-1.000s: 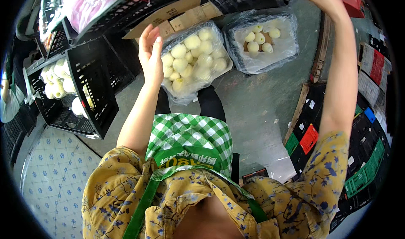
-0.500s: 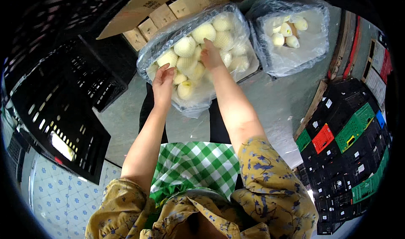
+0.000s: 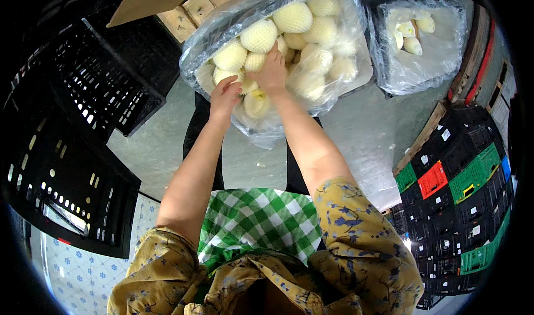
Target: The person wraps individual apples in white foam netting and places them into clear plastic bags. They handle the apples one by one, wrapping each carefully before adding it to a bag, then sealing the bag and placing it into a black crate.
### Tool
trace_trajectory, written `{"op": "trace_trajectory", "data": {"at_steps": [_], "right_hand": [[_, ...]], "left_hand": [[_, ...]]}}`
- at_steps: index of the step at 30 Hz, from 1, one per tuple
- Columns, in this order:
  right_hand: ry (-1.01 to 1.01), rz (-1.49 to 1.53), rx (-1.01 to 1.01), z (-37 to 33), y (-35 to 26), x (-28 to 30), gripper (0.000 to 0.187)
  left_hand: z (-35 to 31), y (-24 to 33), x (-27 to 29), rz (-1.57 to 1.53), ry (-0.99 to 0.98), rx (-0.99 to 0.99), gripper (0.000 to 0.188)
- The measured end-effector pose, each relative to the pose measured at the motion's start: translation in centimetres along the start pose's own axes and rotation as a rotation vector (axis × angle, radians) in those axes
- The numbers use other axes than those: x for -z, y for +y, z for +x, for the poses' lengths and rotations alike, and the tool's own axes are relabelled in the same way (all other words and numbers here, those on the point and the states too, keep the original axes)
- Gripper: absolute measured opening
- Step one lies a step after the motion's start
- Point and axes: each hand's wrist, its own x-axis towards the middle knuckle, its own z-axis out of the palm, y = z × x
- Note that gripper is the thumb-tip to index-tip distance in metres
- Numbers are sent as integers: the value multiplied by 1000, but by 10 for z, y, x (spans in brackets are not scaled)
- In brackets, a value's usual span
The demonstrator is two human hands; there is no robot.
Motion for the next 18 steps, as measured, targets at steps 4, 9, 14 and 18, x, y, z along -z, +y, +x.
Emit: {"op": "trace_trajectory", "data": {"at_steps": [4,9,14,18], "right_hand": [[-3,46,81,6,17,-7,109],[-114,168,142,19,50,9,96],[-206,578,-55,22,72,8,82],[-308,813,-186,15,74,8,74]], "left_hand": [[1,-2,4,-11,-22,-9,35],[9,-5,2,66,-13,4,36],[30,-23,2,-1,-98,29,35],[41,-27,-6,-46,-177,42,43]]}}
